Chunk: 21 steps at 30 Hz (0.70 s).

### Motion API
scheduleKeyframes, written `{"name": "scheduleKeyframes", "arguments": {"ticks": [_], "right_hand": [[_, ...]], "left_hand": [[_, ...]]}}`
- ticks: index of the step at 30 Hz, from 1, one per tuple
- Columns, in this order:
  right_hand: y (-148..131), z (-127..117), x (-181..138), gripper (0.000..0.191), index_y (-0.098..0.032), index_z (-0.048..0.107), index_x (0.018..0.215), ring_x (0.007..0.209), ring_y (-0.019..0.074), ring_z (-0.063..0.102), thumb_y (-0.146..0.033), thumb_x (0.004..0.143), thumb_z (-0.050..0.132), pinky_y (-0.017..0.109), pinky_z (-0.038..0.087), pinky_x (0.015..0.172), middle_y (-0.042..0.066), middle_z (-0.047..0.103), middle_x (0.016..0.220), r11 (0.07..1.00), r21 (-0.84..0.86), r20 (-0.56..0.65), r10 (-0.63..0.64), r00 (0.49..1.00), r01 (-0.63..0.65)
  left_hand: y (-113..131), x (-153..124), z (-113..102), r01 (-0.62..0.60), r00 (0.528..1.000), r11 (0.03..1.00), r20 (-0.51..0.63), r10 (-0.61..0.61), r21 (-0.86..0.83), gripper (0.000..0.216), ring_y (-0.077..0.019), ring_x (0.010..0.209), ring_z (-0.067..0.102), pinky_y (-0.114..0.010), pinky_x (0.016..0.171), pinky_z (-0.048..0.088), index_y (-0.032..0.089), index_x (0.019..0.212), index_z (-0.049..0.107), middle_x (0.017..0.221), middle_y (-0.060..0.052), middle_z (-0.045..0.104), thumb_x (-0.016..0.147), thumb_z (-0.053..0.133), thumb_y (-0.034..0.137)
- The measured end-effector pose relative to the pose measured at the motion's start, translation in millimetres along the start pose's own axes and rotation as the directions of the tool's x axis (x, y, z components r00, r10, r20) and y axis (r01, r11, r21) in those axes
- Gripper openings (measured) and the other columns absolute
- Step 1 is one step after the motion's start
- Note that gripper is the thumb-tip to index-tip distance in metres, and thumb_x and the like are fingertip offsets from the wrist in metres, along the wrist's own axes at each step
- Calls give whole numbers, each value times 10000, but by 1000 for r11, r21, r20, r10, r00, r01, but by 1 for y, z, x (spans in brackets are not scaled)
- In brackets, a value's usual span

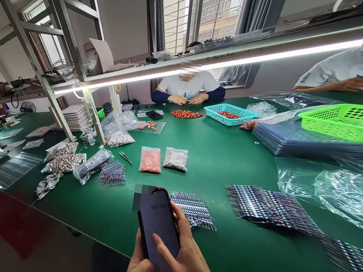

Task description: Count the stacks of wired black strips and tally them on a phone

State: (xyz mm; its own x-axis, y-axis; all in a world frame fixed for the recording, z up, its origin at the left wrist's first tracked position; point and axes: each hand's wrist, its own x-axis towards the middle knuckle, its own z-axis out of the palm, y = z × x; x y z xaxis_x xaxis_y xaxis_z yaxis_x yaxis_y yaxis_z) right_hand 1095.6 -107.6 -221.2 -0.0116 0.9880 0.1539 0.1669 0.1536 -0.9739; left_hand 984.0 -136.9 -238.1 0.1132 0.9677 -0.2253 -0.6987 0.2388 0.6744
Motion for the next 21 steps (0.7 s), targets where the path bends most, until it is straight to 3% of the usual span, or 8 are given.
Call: {"name": "scheduleKeyframes", "arguments": {"ticks": [5, 11, 17, 21], "right_hand": [[0, 0, 0, 686, -235, 203, 1414, 1268, 319, 414, -442, 834, 504, 502, 364, 1042, 136, 387, 1408, 1000, 3, 1, -12, 1000, 12], [0, 1, 0, 679, -247, 149, 1416, 1302, 305, 367, -452, 853, 468, 520, 336, 1057, 133, 334, 1441, 1000, -13, 27, -13, 1000, 13], [0, 2, 0, 674, -254, 156, 1414, 1313, 297, 358, -473, 854, 462, 503, 335, 1064, 126, 338, 1444, 1000, -27, 10, 5, 1000, -5], [1, 1, -2, 679, -247, 155, 1417, 1311, 294, 366, -474, 858, 465, 488, 346, 1061, 132, 349, 1440, 1000, -25, 14, 1, 1000, 0]], "left_hand": [[0, 0, -1, -6, 1000, 1000, -26, 6, -3, 526, -136, 755, 601, -225, 702, 429, 231, 1109, 619, 878, -18, 683, 611, 620, 62], [0, 0, -1, 29, 999, 999, -25, -29, -19, 601, -184, 820, 618, -261, 720, 436, 240, 1185, 565, 909, -28, 677, 608, 624, 80], [-1, 0, -3, 21, 999, 1000, 27, -21, -1, 573, -127, 691, 596, -220, 647, 422, 244, 1192, 565, 864, -24, 681, 647, 614, 73], [-1, 0, -2, 6, 999, 1000, 43, -7, 27, 577, -147, 735, 604, -231, 665, 426, 245, 1201, 567, 896, -30, 678, 648, 617, 87]]}}
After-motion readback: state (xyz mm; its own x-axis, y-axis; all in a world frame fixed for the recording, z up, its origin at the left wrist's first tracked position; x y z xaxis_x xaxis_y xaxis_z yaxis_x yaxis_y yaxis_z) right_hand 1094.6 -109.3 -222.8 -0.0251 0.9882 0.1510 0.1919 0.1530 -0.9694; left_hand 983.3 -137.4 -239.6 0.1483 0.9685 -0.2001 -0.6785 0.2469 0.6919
